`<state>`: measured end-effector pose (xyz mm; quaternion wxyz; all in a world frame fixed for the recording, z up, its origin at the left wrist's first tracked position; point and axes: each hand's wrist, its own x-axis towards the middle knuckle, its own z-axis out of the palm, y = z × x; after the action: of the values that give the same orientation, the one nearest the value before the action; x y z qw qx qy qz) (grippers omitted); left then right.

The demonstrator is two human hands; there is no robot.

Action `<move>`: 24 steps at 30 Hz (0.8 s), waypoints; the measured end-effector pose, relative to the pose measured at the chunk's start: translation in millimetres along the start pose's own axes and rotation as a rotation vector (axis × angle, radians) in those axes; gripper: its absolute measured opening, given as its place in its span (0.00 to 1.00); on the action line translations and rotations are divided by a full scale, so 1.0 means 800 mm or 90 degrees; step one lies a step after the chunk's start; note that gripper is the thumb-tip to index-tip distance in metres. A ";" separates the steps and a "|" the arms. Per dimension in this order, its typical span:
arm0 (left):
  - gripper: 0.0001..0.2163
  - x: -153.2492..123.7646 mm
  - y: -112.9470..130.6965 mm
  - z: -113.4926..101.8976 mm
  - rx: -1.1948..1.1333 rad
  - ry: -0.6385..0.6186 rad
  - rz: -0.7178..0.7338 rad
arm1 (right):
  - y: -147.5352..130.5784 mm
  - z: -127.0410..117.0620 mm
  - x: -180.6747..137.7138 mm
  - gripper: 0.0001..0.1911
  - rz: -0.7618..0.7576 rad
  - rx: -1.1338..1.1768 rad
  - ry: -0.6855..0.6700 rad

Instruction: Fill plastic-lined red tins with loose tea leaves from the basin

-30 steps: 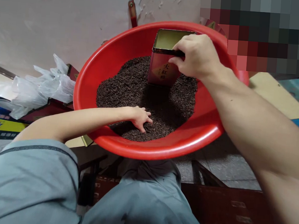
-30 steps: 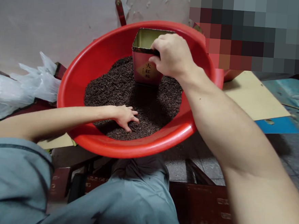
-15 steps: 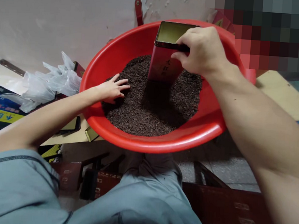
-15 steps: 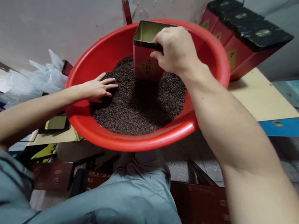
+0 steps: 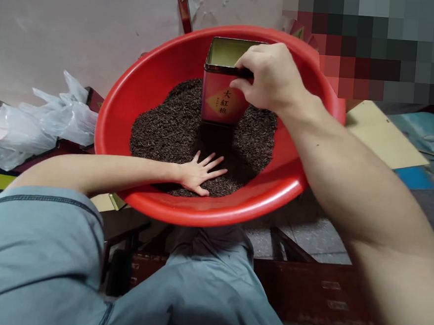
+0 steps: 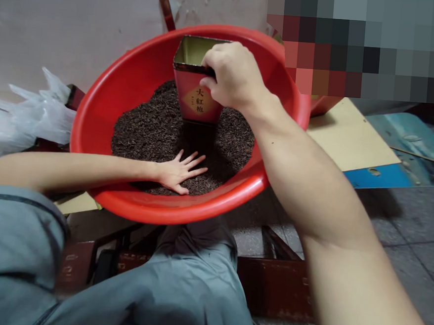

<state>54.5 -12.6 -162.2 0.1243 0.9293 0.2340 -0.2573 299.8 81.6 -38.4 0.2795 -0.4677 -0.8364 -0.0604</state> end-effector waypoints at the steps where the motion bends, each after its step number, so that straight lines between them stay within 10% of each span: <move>1: 0.49 0.003 -0.001 -0.001 0.002 0.005 -0.014 | -0.003 -0.002 0.000 0.14 0.001 0.001 0.000; 9: 0.52 0.028 0.006 0.004 0.010 0.056 -0.088 | -0.020 -0.016 -0.002 0.17 -0.034 0.036 0.017; 24: 0.37 0.085 -0.137 0.002 0.117 0.310 -0.005 | -0.026 -0.016 -0.003 0.19 0.006 -0.016 0.081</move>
<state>51.0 106.3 -212.0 -0.0216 0.9704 0.2359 -0.0466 288.8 63.7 -25.4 0.3263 -0.4700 -0.8142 -0.0990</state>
